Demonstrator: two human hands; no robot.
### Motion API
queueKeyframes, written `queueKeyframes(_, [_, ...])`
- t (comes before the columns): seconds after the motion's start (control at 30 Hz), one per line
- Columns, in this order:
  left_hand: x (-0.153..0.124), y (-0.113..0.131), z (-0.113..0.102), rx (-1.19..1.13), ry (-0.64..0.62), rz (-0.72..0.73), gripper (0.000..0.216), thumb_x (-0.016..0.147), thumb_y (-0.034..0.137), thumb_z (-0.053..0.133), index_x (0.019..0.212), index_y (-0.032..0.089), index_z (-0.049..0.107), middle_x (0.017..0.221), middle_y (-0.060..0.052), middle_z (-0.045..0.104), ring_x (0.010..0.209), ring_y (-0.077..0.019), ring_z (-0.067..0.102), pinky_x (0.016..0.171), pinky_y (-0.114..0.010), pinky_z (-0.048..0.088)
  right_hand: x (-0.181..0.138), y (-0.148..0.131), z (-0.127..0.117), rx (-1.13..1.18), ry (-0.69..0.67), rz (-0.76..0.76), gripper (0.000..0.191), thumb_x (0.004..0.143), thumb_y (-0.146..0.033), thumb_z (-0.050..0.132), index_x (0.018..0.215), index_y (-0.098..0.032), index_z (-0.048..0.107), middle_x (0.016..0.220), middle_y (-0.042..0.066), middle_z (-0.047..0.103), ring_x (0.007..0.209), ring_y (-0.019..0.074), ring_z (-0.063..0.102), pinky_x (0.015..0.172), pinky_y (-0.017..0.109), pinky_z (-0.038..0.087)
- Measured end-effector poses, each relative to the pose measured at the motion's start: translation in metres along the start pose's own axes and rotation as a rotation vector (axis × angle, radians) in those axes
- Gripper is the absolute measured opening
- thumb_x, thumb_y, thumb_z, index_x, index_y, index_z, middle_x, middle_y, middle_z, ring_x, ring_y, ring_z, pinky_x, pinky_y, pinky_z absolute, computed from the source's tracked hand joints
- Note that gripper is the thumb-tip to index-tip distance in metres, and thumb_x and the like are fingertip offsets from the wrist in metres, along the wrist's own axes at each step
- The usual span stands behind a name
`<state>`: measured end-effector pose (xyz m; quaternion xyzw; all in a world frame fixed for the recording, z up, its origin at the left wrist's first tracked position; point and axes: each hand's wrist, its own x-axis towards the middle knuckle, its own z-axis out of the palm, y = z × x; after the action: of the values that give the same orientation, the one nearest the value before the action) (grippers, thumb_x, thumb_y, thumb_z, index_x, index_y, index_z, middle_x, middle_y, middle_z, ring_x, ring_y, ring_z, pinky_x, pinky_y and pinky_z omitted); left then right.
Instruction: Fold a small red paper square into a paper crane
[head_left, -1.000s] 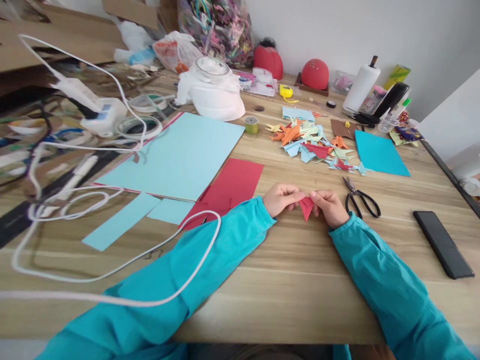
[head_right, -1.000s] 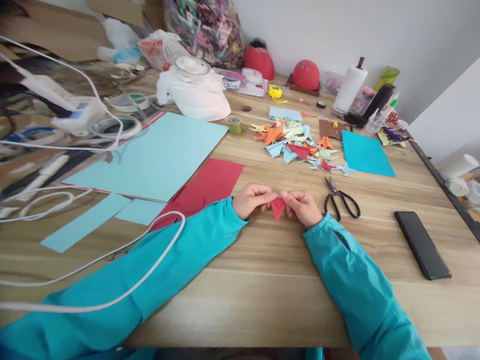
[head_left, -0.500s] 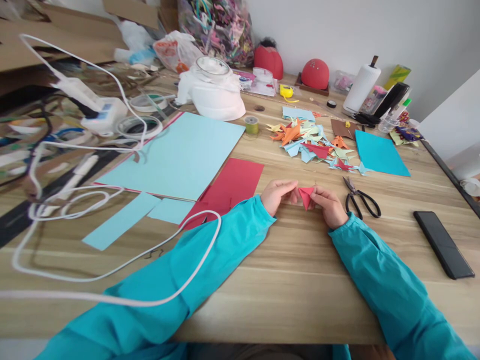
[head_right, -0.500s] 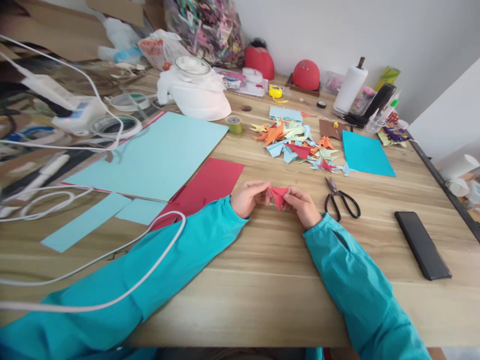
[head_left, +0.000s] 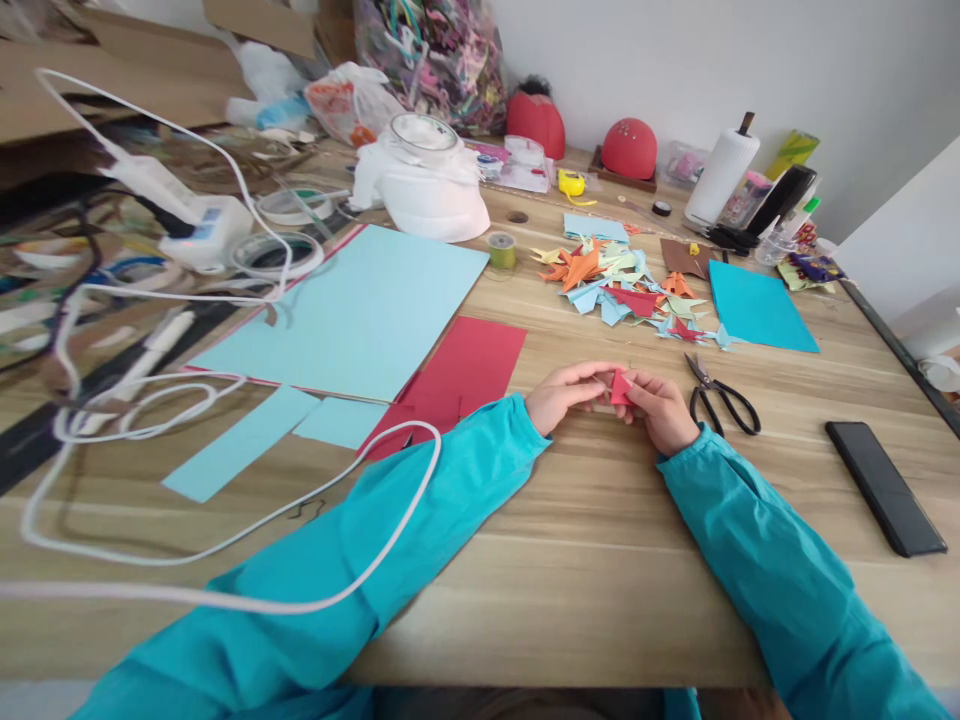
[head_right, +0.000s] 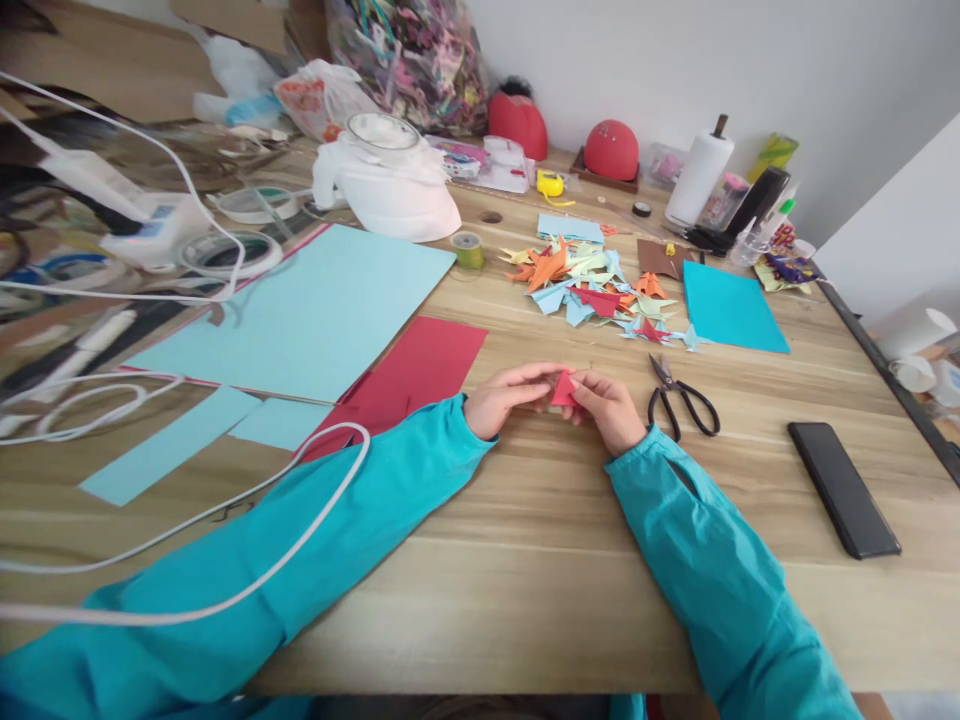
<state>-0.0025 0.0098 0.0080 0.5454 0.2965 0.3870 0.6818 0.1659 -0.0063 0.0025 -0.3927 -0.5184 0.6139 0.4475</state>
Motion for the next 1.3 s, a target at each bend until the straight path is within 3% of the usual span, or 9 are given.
queueKeyframes(0.13, [0.002,-0.005,0.000,-0.023,-0.022,0.087,0.040,0.062,0.023,0.072,0.100,0.013,0.063,0.075,-0.003,0.066,0.070,-0.0141,0.060,0.072,-0.029,0.045,0.000,0.000,0.000,0.004,0.011,0.027,0.026,0.072,-0.042,0.065,0.073,-0.016,0.061,0.051,-0.002,0.059,0.043,0.0076,0.048,0.042,0.020,0.036])
queueKeyframes(0.27, [0.004,-0.008,-0.001,-0.017,0.070,0.157,0.031,0.055,0.023,0.078,0.082,0.012,0.066,0.075,-0.003,0.064,0.064,-0.0115,0.058,0.066,-0.027,0.047,-0.001,-0.001,0.005,-0.056,-0.005,0.013,0.030,0.071,-0.046,0.065,0.081,-0.017,0.059,0.050,-0.003,0.059,0.042,0.0085,0.048,0.043,0.021,0.037])
queueKeyframes(0.47, [0.005,-0.006,-0.001,-0.032,0.149,0.097,0.032,0.049,0.031,0.080,0.062,0.012,0.057,0.072,-0.001,0.064,0.059,-0.0109,0.058,0.063,-0.028,0.048,-0.002,0.001,0.009,-0.168,0.036,-0.034,0.034,0.075,-0.051,0.059,0.071,-0.017,0.059,0.057,-0.001,0.061,0.047,0.0085,0.049,0.048,0.022,0.039])
queueKeyframes(0.6, [0.005,-0.005,-0.001,0.025,0.248,0.056,0.031,0.052,0.032,0.078,0.065,0.012,0.057,0.067,0.000,0.063,0.063,-0.0102,0.058,0.065,-0.025,0.046,-0.002,0.003,0.007,-0.220,0.132,-0.075,0.044,0.081,-0.056,0.047,0.069,-0.017,0.064,0.058,0.001,0.059,0.049,0.0100,0.048,0.050,0.023,0.040])
queueKeyframes(0.7, [0.005,-0.006,0.000,0.010,0.265,0.039,0.032,0.053,0.033,0.077,0.065,0.013,0.055,0.061,0.002,0.061,0.058,-0.0091,0.057,0.061,-0.023,0.046,-0.002,0.003,0.007,-0.211,0.129,-0.099,0.043,0.081,-0.054,0.047,0.069,-0.017,0.065,0.063,0.002,0.059,0.054,0.0115,0.051,0.050,0.024,0.042])
queueKeyframes(0.83, [0.004,-0.006,0.002,-0.038,0.227,0.000,0.036,0.054,0.034,0.077,0.067,0.014,0.051,0.056,0.003,0.060,0.050,-0.0087,0.056,0.054,-0.023,0.046,-0.002,0.002,0.009,-0.164,0.159,-0.122,0.038,0.079,-0.052,0.053,0.068,-0.017,0.064,0.058,0.001,0.058,0.052,0.0115,0.051,0.047,0.024,0.043])
queueKeyframes(0.97, [0.004,-0.005,0.002,-0.042,0.197,0.016,0.034,0.056,0.033,0.075,0.069,0.014,0.050,0.057,0.004,0.058,0.049,-0.0076,0.055,0.052,-0.021,0.045,-0.003,0.002,0.010,-0.141,0.157,-0.128,0.026,0.070,-0.041,0.068,0.080,-0.018,0.065,0.057,-0.001,0.061,0.052,0.0116,0.055,0.045,0.022,0.042])
queueKeyframes(1.3, [0.003,-0.003,0.002,0.006,0.151,0.048,0.025,0.065,0.031,0.068,0.080,0.014,0.057,0.060,0.003,0.060,0.048,-0.0071,0.053,0.051,-0.021,0.045,-0.003,0.002,0.012,-0.100,0.231,-0.138,0.027,0.065,-0.032,0.073,0.086,-0.017,0.066,0.051,-0.004,0.059,0.043,0.0081,0.050,0.043,0.021,0.041])
